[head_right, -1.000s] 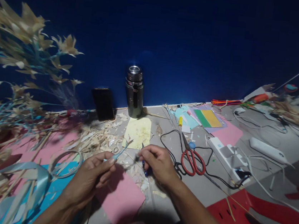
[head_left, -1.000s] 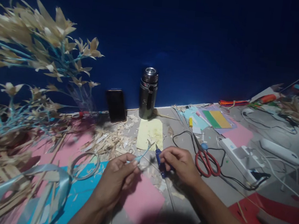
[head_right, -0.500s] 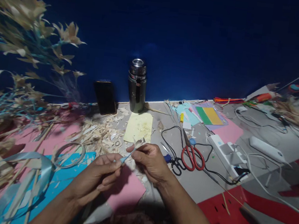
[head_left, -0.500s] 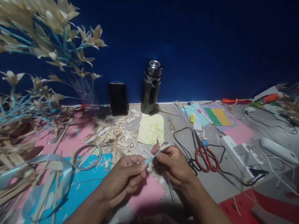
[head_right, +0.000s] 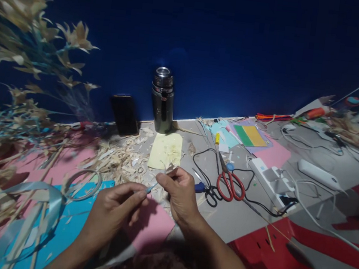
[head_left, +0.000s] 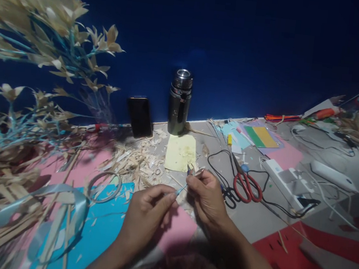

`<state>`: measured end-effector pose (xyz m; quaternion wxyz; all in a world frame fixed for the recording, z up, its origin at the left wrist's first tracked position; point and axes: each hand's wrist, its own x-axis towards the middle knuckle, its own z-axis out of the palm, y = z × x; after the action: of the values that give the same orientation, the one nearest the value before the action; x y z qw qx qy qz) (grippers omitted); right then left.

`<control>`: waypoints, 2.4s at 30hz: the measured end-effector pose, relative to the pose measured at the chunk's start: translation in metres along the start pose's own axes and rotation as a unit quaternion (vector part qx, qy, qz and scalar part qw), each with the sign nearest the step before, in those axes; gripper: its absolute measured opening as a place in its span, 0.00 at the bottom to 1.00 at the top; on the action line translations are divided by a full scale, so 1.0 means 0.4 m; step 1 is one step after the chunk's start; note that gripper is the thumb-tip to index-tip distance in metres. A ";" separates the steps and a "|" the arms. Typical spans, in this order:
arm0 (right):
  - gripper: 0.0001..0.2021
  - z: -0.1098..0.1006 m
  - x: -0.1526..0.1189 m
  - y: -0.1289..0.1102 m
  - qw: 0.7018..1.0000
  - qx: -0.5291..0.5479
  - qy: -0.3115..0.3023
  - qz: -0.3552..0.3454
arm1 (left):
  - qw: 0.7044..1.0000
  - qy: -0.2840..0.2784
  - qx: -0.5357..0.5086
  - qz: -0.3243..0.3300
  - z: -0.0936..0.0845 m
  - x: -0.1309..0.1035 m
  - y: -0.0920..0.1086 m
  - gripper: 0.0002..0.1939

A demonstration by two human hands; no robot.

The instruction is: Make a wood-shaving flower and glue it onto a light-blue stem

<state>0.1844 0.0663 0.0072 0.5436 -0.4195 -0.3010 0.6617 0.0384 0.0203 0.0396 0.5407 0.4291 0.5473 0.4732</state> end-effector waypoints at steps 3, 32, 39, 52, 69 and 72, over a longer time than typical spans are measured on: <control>0.19 0.007 -0.005 -0.005 1.000 -0.001 -0.003 -0.003 | 0.998 0.031 0.040 0.030 -0.003 -0.004 -0.002 0.12; 0.18 0.001 -0.014 -0.005 0.994 0.036 -0.080 0.059 | 0.998 -0.009 -0.036 -0.052 -0.018 -0.008 -0.017 0.16; 0.15 -0.004 -0.016 0.000 0.997 0.034 -0.059 0.035 | 0.986 -0.057 -0.121 -0.096 -0.029 0.000 -0.034 0.17; 0.22 0.005 -0.014 0.007 0.998 0.030 -0.041 0.043 | 0.989 -0.009 -0.095 -0.112 -0.029 -0.004 -0.037 0.11; 0.22 -0.257 -0.003 -0.028 0.637 -0.718 -0.142 -0.243 | 0.986 0.115 -0.063 -0.105 -0.069 0.051 -0.062 0.10; 0.26 -0.241 0.002 -0.039 0.571 -0.775 -0.149 -0.227 | 0.982 0.124 -0.083 -0.115 -0.073 0.058 -0.060 0.12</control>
<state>0.2767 0.0649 -0.0246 0.0901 -0.4937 -0.8609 0.0840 0.0091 0.0370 0.0109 0.5530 0.2551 0.6147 0.5013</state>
